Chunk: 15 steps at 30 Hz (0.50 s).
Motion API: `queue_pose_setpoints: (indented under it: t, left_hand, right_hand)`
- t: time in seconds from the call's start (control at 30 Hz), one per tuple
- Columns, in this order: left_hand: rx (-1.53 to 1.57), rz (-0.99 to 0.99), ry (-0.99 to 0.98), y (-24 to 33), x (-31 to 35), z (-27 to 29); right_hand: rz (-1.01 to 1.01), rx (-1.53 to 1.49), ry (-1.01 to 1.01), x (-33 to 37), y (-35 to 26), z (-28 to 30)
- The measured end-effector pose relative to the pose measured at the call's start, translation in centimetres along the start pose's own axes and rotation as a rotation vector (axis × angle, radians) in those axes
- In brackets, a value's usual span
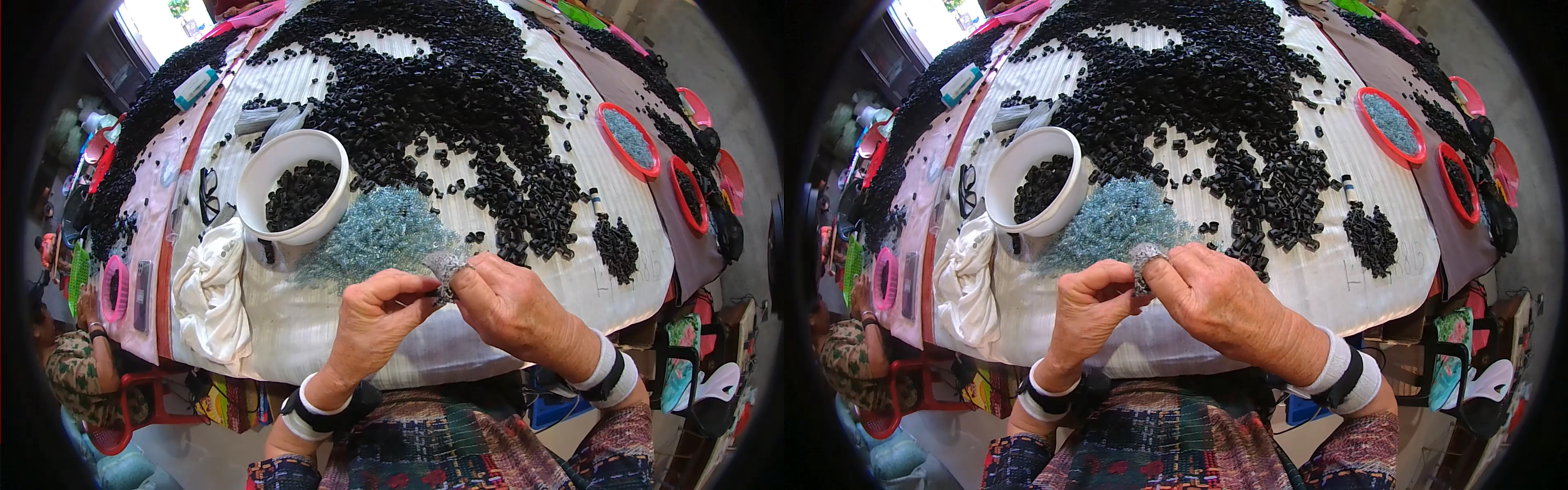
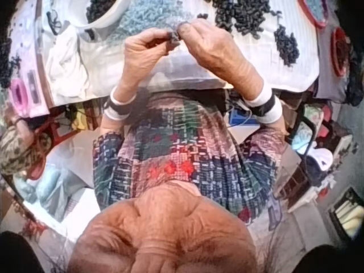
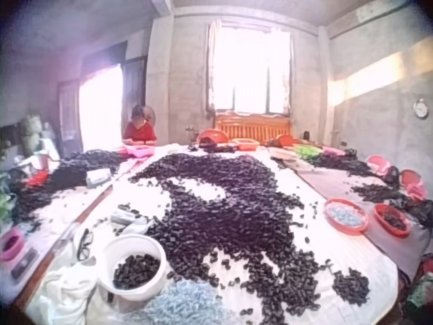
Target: Manually assembling or sorting small black plastic components at a workshop table.
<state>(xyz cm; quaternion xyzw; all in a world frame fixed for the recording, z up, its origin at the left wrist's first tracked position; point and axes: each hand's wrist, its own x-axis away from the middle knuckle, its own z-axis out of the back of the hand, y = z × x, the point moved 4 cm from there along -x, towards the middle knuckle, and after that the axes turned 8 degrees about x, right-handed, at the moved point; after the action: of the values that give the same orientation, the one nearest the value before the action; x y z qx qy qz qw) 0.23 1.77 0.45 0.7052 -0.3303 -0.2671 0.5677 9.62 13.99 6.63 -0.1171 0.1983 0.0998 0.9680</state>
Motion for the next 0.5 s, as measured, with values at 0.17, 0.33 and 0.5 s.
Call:
queue_pose_setpoints:
  t: [0.17, 0.33, 0.5]
  left_hand:
    - [0.021, 0.112, -0.005, -0.1, 0.2, 0.1]
    - [0.370, 0.276, -0.048, -1.6, 0.3, 0.1]
    - [0.418, 0.245, -0.056, -1.5, 0.1, -0.1]
  right_hand:
    - [-0.072, -0.119, 0.013, 0.2, 0.1, -0.9]
    - [-0.223, -0.298, 0.213, 0.8, 1.2, -0.6]
    - [0.006, -0.216, 0.237, 0.5, 0.6, -0.7]
